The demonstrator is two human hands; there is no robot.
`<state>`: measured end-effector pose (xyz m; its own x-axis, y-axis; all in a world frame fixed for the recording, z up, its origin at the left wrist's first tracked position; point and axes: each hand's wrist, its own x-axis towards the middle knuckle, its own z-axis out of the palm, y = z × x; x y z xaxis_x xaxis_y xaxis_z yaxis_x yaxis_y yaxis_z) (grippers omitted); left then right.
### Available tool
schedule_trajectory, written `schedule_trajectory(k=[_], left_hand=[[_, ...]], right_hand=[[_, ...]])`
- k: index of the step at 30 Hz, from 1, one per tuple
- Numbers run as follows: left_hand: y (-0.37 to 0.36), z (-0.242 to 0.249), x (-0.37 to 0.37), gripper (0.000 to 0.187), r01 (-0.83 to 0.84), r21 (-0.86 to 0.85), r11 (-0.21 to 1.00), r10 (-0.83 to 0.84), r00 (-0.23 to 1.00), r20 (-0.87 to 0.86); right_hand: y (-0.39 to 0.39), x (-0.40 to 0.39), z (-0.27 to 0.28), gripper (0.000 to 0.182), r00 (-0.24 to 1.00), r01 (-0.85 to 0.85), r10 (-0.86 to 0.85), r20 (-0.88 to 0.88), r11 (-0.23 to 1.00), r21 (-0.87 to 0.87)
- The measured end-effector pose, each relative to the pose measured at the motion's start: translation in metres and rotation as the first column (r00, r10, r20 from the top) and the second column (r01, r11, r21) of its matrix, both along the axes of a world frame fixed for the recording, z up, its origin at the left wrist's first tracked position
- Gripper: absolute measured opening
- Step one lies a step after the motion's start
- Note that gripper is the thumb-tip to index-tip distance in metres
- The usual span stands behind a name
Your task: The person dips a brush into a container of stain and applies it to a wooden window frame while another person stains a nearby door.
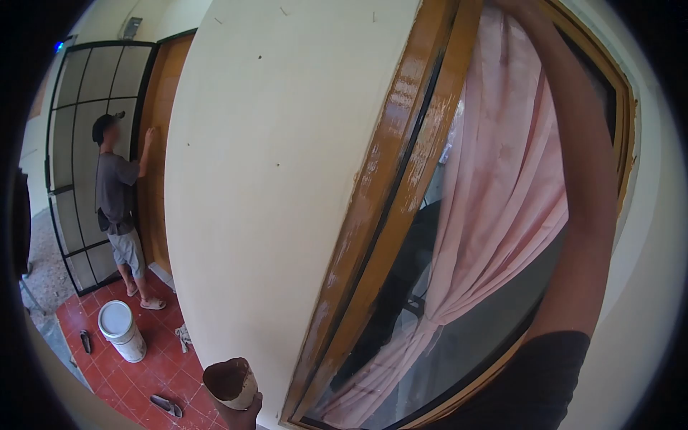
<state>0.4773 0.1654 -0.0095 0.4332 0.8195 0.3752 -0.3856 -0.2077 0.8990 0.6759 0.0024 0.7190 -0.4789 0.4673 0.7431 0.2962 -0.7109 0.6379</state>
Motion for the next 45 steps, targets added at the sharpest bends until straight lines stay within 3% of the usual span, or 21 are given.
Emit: schedule_trajectory(k=[1, 2, 4, 5, 7, 11, 13, 17, 20, 22, 26, 28, 30, 32, 35, 37, 38, 40, 41, 43, 45], left_hand=[[0.001, -0.002, 0.002, 0.088, 0.008, -0.002, 1.000, -0.008, 1.000, 0.013], [0.002, -0.004, 0.003, 0.090, 0.016, -0.002, 1.000, -0.016, 1.000, 0.024], [0.002, -0.004, 0.007, 0.091, 0.040, -0.005, 0.999, -0.040, 0.998, 0.044], [0.002, -0.003, 0.008, 0.092, 0.057, -0.008, 0.998, -0.057, 0.996, 0.067], [0.002, -0.003, 0.008, 0.092, 0.053, 0.013, 0.999, -0.053, 0.997, 0.049], [0.001, 0.002, 0.009, 0.092, 0.090, -0.017, 0.996, -0.089, 0.992, 0.085], [0.002, 0.003, 0.009, 0.092, 0.075, 0.008, 0.997, -0.076, 0.994, 0.076], [0.002, -0.008, 0.015, 0.093, -0.021, 0.027, 0.999, 0.021, 1.000, 0.010], [0.002, -0.007, 0.024, 0.093, -0.014, 0.029, 0.999, 0.013, 0.999, 0.047], [0.003, -0.007, 0.030, 0.092, -0.036, 0.040, 0.999, 0.034, 0.998, 0.044], [0.006, 0.000, 0.040, 0.090, -0.032, 0.027, 0.999, 0.028, 0.992, 0.121], [0.006, 0.004, 0.042, 0.089, -0.044, 0.006, 0.999, 0.043, 0.993, 0.111], [0.005, 0.015, 0.041, 0.088, -0.058, -0.021, 0.998, 0.060, 0.993, 0.101], [0.006, 0.032, 0.038, 0.089, -0.097, 0.014, 0.995, 0.097, 0.995, -0.028], [0.007, 0.037, 0.041, 0.089, -0.086, 0.020, 0.996, 0.086, 0.996, 0.001], [0.007, 0.044, 0.043, 0.090, -0.086, 0.059, 0.995, 0.087, 0.996, -0.006], [0.007, 0.044, 0.043, 0.090, -0.091, 0.090, 0.992, 0.093, 0.996, -0.017], [0.013, 0.033, 0.049, 0.090, -0.041, 0.070, 0.997, 0.041, 0.999, 0.006], [0.013, 0.027, 0.051, 0.090, -0.006, 0.045, 0.999, 0.004, 1.000, 0.030], [0.013, 0.035, 0.047, 0.091, 0.001, 0.084, 0.997, -0.001, 1.000, -0.001], [0.014, 0.033, 0.044, 0.091, 0.010, 0.127, 0.992, -0.005, 0.999, -0.043]], right_hand=[[-0.001, -0.016, -0.014, 0.042, 0.979, 0.183, -0.181, 0.099, 0.983, -0.012], [-0.005, -0.028, -0.014, 0.042, 0.978, 0.189, -0.187, 0.096, 0.982, -0.012], [-0.011, -0.048, -0.011, 0.034, 0.922, -0.019, 0.040, -0.385, 0.998, 0.057], [-0.014, -0.048, -0.008, 0.034, 0.922, -0.015, 0.037, -0.386, 0.998, 0.059], [-0.019, -0.046, 0.003, 0.031, 0.911, -0.184, 0.166, -0.378, 0.983, -0.012], [-0.016, -0.022, 0.028, 0.035, 0.885, -0.229, 0.200, -0.421, 0.973, -0.019], [-0.010, -0.011, 0.039, 0.036, 0.882, -0.159, 0.200, -0.426, 0.979, 0.131], [-0.004, 0.001, 0.056, 0.032, 0.943, -0.118, 0.171, -0.284, 0.974, 0.194], [-0.001, -0.002, 0.069, 0.027, 0.928, -0.213, 0.248, -0.277, 0.965, 0.151], [0.006, -0.012, 0.070, 0.026, 0.967, -0.041, 0.096, -0.237, 0.973, 0.226], [0.016, -0.016, 0.066, 0.029, 0.965, -0.088, 0.150, -0.215, 0.959, 0.270], [0.019, -0.014, 0.070, 0.032, 0.957, -0.090, 0.188, -0.222, 0.917, 0.388], [0.020, -0.009, 0.079, 0.033, 0.967, -0.117, 0.189, -0.171, 0.925, 0.362], [0.018, -0.002, 0.091, 0.034, 0.974, -0.143, 0.194, -0.120, 0.929, 0.342], [0.013, 0.007, 0.102, 0.032, 0.968, -0.219, 0.247, -0.047, 0.920, 0.324], [0.009, 0.015, 0.098, 0.029, 0.990, -0.113, 0.092, 0.111, 0.974, 0.199], [0.003, 0.022, 0.100, 0.029, 0.991, -0.099, 0.078, 0.109, 0.974, 0.205], [-0.003, 0.034, 0.107, 0.029, 0.953, 0.257, -0.260, 0.155, 0.966, 0.043], [-0.002, 0.034, 0.093, 0.029, 0.949, 0.270, -0.274, 0.154, 0.962, 0.042], [0.000, 0.024, 0.052, 0.033, 1.000, -0.005, 0.004, 0.019, 0.999, 0.050], [-0.007, 0.013, 0.026, 0.037, 1.000, -0.006, 0.006, 0.025, 1.000, -0.007]])
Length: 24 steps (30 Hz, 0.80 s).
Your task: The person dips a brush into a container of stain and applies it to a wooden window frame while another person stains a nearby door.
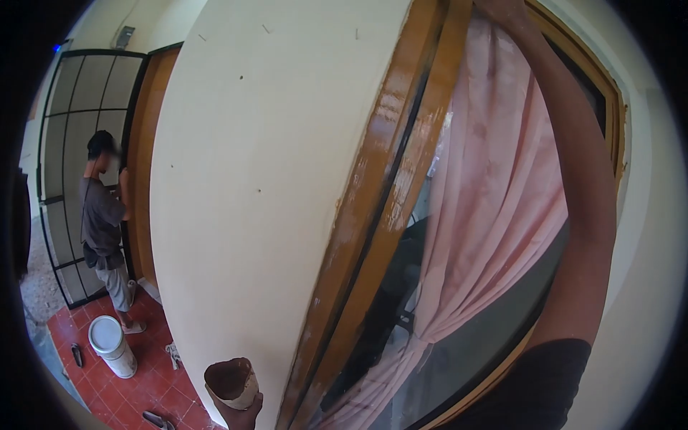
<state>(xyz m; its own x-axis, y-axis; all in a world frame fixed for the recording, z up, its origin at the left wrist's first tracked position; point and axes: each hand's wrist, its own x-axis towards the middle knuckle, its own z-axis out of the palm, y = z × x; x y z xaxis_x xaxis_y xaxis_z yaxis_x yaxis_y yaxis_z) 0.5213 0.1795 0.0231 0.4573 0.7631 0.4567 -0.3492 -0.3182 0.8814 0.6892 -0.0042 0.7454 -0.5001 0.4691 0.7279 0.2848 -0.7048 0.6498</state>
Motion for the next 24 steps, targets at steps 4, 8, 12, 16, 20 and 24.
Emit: schedule_trajectory(k=[4, 8, 12, 16, 20, 24], left_hand=[[0.002, -0.015, 0.001, 0.091, 0.152, -0.118, 0.981, -0.140, 0.985, 0.103], [-0.001, -0.002, -0.019, 0.093, 0.216, -0.081, 0.973, -0.214, 0.976, 0.032], [-0.001, -0.002, -0.019, 0.093, 0.448, 0.052, 0.893, -0.451, 0.889, 0.077], [-0.023, -0.031, -0.020, 0.096, 0.564, 0.061, 0.823, -0.563, 0.826, -0.031], [-0.063, -0.038, -0.041, 0.096, 0.629, 0.026, 0.777, -0.621, 0.773, -0.128], [-0.106, -0.072, -0.054, 0.097, 0.671, -0.006, 0.741, -0.655, 0.722, -0.222]], right_hand=[[-0.005, -0.046, -0.065, 0.034, 0.981, -0.151, 0.150, -0.125, 0.989, 0.000], [-0.043, -0.077, -0.107, 0.033, 0.900, -0.373, 0.414, -0.134, 0.893, 0.254], [-0.105, -0.096, -0.209, 0.030, 0.838, -0.310, 0.501, -0.218, 0.765, 0.565], [-0.150, -0.088, -0.418, 0.027, 0.238, -0.592, 0.966, -0.106, 0.230, 0.772], [-0.160, -0.124, -0.611, 0.033, -0.174, -0.295, 0.912, -0.372, 0.313, 0.903], [-0.141, -0.159, -0.655, 0.024, -0.093, -0.058, 0.876, -0.473, 0.469, 0.881]])
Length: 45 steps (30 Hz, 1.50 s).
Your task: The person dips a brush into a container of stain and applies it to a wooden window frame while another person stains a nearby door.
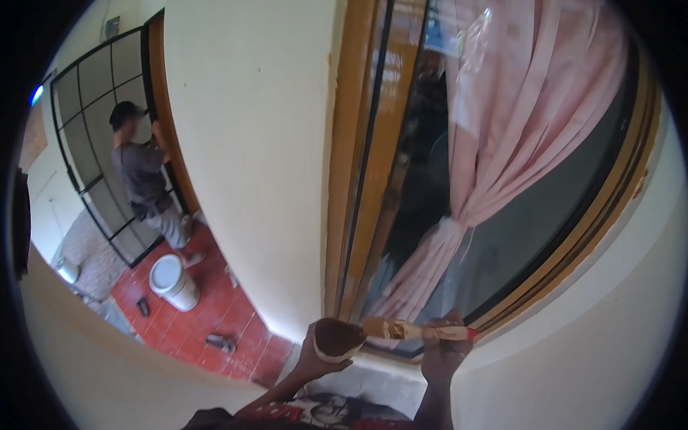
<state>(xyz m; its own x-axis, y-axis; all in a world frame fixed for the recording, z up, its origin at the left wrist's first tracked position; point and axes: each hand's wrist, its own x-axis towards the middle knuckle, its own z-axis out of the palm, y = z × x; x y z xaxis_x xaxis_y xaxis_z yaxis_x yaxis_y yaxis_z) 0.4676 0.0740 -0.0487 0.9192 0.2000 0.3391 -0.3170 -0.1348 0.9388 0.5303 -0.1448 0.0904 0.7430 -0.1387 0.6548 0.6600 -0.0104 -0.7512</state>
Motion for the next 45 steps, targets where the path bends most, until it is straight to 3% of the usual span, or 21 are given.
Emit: schedule_trajectory(k=[1, 3, 4, 6, 7, 8, 10, 12, 16, 18, 19, 22, 23, 24, 27, 34, 36, 39, 45], left_hand=[[-0.011, -0.011, 0.002, 0.100, 0.026, -0.032, 0.999, -0.027, 0.999, -0.035], [-0.035, -0.021, -0.002, 0.104, 0.033, -0.070, 0.997, -0.040, 0.993, -0.110], [-0.046, -0.025, 0.000, 0.104, 0.062, -0.077, 0.995, -0.070, 0.992, -0.107], [-0.066, -0.033, 0.007, 0.104, 0.072, -0.086, 0.994, -0.083, 0.987, -0.135], [-0.074, -0.037, 0.010, 0.103, 0.090, -0.051, 0.995, -0.094, 0.991, -0.095], [-0.083, -0.040, 0.013, 0.102, 0.107, -0.018, 0.994, -0.108, 0.992, -0.059], [-0.097, -0.046, 0.018, 0.103, 0.098, 0.021, 0.995, -0.097, 0.993, -0.062], [-0.113, -0.054, 0.019, 0.102, 0.086, 0.068, 0.994, -0.083, 0.996, -0.045], [-0.137, -0.067, 0.006, 0.101, 0.091, 0.066, 0.994, -0.087, 0.994, -0.066], [-0.148, -0.075, 0.004, 0.100, 0.115, -0.016, 0.993, -0.116, 0.989, -0.095], [-0.152, -0.079, 0.006, 0.100, 0.091, 0.065, 0.994, -0.086, 0.993, -0.079], [-0.163, -0.081, 0.007, 0.100, 0.076, 0.071, 0.995, -0.074, 0.997, -0.028], [-0.168, -0.087, 0.009, 0.099, 0.090, -0.040, 0.995, -0.090, 0.996, 0.005], [-0.168, -0.081, 0.012, 0.098, 0.049, 0.055, 0.997, -0.052, 0.997, 0.055], [-0.173, -0.079, 0.014, 0.100, 0.047, 0.110, 0.993, -0.061, 0.989, 0.135], [-0.178, -0.091, 0.007, 0.100, 0.127, -0.004, 0.992, -0.126, 0.988, 0.091], [-0.178, -0.089, 0.007, 0.099, 0.140, 0.033, 0.990, -0.143, 0.981, 0.130], [-0.176, -0.089, 0.005, 0.096, 0.137, 0.059, 0.989, -0.138, 0.990, 0.028], [-0.173, -0.084, 0.014, 0.096, 0.119, 0.112, 0.987, -0.124, 0.991, 0.044]], right_hand=[[-0.012, 0.000, -0.010, 0.024, 0.999, -0.020, 0.020, -0.041, 1.000, 0.007], [-0.040, -0.001, -0.030, 0.029, 0.961, -0.175, 0.113, -0.253, 0.955, -0.238], [-0.048, 0.000, -0.033, 0.029, 0.952, -0.196, 0.128, -0.279, 0.953, -0.230], [-0.059, 0.006, -0.038, 0.027, 0.961, -0.223, 0.171, -0.215, 0.943, -0.249], [-0.072, 0.012, -0.043, 0.028, 0.975, -0.176, 0.114, -0.189, 0.918, -0.354], [-0.072, 0.018, -0.040, 0.023, 0.993, -0.091, 0.061, -0.101, 0.938, -0.334], [-0.090, 0.033, -0.045, 0.020, 0.994, -0.106, 0.111, -0.013, 0.900, -0.422], [-0.104, 0.042, -0.055, 0.019, 0.980, -0.198, 0.190, -0.059, 0.907, -0.371], [-0.124, 0.045, -0.065, 0.015, 0.966, -0.245, 0.254, -0.043, 0.852, -0.463], [-0.131, 0.044, -0.062, 0.014, 0.928, -0.323, 0.373, -0.030, 0.758, -0.566], [-0.131, 0.047, -0.062, 0.016, 0.898, -0.329, 0.437, 0.047, 0.738, -0.589], [-0.142, 0.042, -0.067, 0.017, 0.906, -0.355, 0.422, -0.032, 0.715, -0.602], [-0.146, 0.041, -0.073, 0.018, 0.909, -0.347, 0.414, -0.034, 0.712, -0.610], [-0.148, 0.044, -0.076, 0.019, 0.899, -0.341, 0.437, -0.005, 0.694, -0.634], [-0.152, 0.034, -0.082, 0.020, 0.902, -0.374, 0.429, -0.059, 0.703, -0.604], [-0.143, 0.026, -0.094, 0.022, 0.906, -0.326, 0.422, -0.027, 0.656, -0.680], [-0.141, 0.025, -0.095, 0.023, 0.902, -0.299, 0.430, 0.020, 0.658, -0.691], [-0.138, 0.025, -0.094, 0.022, 0.898, -0.319, 0.438, -0.040, 0.586, -0.745], [-0.134, 0.036, -0.101, 0.018, 0.876, -0.383, 0.463, -0.136, 0.494, -0.781]])
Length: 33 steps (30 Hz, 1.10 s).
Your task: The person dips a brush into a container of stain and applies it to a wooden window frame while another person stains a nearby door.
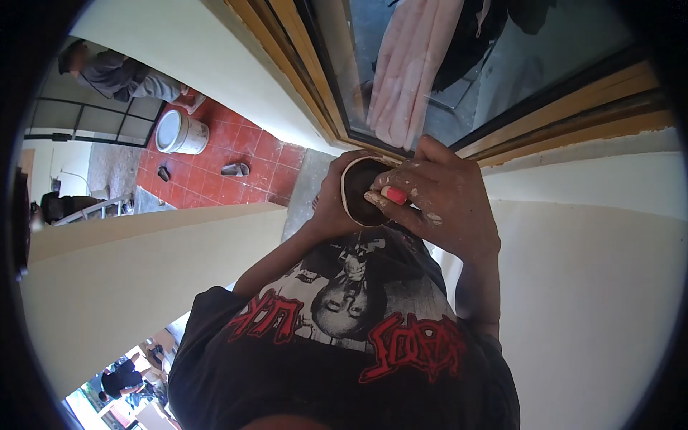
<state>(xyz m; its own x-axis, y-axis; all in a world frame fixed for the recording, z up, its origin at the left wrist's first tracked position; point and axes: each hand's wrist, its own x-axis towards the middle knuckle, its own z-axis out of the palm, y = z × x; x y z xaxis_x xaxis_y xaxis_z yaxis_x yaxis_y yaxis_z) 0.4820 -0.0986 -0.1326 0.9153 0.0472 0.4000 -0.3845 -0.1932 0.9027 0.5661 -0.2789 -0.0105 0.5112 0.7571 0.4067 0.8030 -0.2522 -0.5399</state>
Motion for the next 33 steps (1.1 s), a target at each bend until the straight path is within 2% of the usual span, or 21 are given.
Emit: schedule_trajectory(k=[4, 6, 10, 15, 17, 18, 19, 21, 24, 25, 27, 29, 30, 31, 32, 33], left_hand=[[-0.004, -0.011, 0.000, 0.097, -0.016, -0.004, 1.000, 0.015, 1.000, -0.009], [-0.006, -0.017, -0.004, 0.098, -0.011, -0.044, 0.999, 0.008, 0.998, -0.065], [-0.007, -0.020, -0.009, 0.102, 0.026, 0.003, 1.000, -0.026, 0.999, -0.041], [-0.016, -0.019, -0.013, 0.097, -0.020, 0.022, 1.000, 0.021, 1.000, -0.022], [-0.014, -0.035, -0.019, 0.100, 0.006, 0.028, 1.000, -0.006, 1.000, -0.017], [-0.014, -0.036, -0.018, 0.104, 0.033, 0.034, 0.999, -0.032, 0.999, -0.019], [-0.015, -0.037, -0.017, 0.104, 0.035, 0.036, 0.999, -0.035, 0.999, -0.012], [-0.015, -0.037, -0.019, 0.106, 0.038, 0.047, 0.998, -0.037, 0.999, -0.026], [-0.016, -0.027, -0.032, 0.103, 0.018, 0.052, 0.998, -0.017, 1.000, -0.025], [-0.018, -0.025, -0.031, 0.103, 0.017, 0.067, 0.998, -0.017, 1.000, -0.007], [-0.021, -0.018, -0.025, 0.093, 0.000, 0.165, 0.986, 0.011, 0.998, -0.067], [-0.026, -0.021, -0.026, 0.084, -0.019, 0.084, 0.996, 0.038, 0.971, -0.238], [-0.026, -0.022, -0.021, 0.083, 0.022, 0.049, 0.999, -0.010, 0.973, -0.229], [-0.024, -0.031, -0.025, 0.091, -0.060, 0.059, 0.996, 0.070, 0.979, -0.191], [-0.025, -0.032, -0.026, 0.098, -0.072, 0.001, 0.997, 0.071, 0.980, -0.184], [-0.024, -0.028, -0.025, 0.103, -0.075, 0.064, 0.995, 0.084, 0.985, -0.152]], right_hand=[[-0.005, 0.004, -0.012, 0.019, 1.000, -0.013, 0.013, -0.013, 1.000, 0.003], [-0.007, 0.002, -0.017, 0.019, 1.000, -0.013, 0.012, -0.026, 1.000, -0.009], [-0.012, -0.005, -0.021, 0.019, 1.000, -0.009, 0.010, -0.025, 0.999, 0.032], [-0.028, -0.012, -0.021, 0.015, 0.997, 0.048, -0.043, -0.057, 0.995, 0.086], [-0.037, -0.024, -0.028, 0.012, 0.934, 0.309, -0.223, -0.279, 0.898, 0.314], [-0.038, -0.028, -0.025, 0.012, 0.890, 0.400, -0.272, -0.367, 0.852, 0.338], [-0.040, -0.029, -0.023, 0.012, 0.892, 0.399, -0.274, -0.361, 0.850, 0.343], [-0.045, -0.035, -0.023, 0.014, 0.753, 0.562, -0.372, -0.543, 0.792, 0.236], [-0.046, -0.052, -0.027, 0.016, 0.732, 0.596, -0.439, -0.521, 0.783, 0.177], [-0.048, -0.051, -0.028, 0.015, 0.831, 0.524, -0.456, -0.318, 0.833, 0.176], [-0.046, -0.044, -0.041, 0.014, 0.916, 0.391, -0.399, -0.034, 0.872, 0.294], [-0.035, -0.055, -0.039, 0.013, 0.917, 0.397, -0.368, -0.151, 0.870, 0.293], [-0.033, -0.057, -0.048, 0.013, 0.919, 0.383, -0.316, -0.238, 0.859, 0.339], [-0.028, -0.062, -0.054, 0.013, 0.827, 0.503, -0.298, -0.477, 0.771, 0.390], [-0.049, -0.056, -0.074, 0.034, 0.735, 0.491, -0.256, -0.628, 0.840, 0.232], [-0.038, -0.063, -0.059, 0.032, 0.637, 0.647, -0.347, -0.689, 0.727, 0.232]])
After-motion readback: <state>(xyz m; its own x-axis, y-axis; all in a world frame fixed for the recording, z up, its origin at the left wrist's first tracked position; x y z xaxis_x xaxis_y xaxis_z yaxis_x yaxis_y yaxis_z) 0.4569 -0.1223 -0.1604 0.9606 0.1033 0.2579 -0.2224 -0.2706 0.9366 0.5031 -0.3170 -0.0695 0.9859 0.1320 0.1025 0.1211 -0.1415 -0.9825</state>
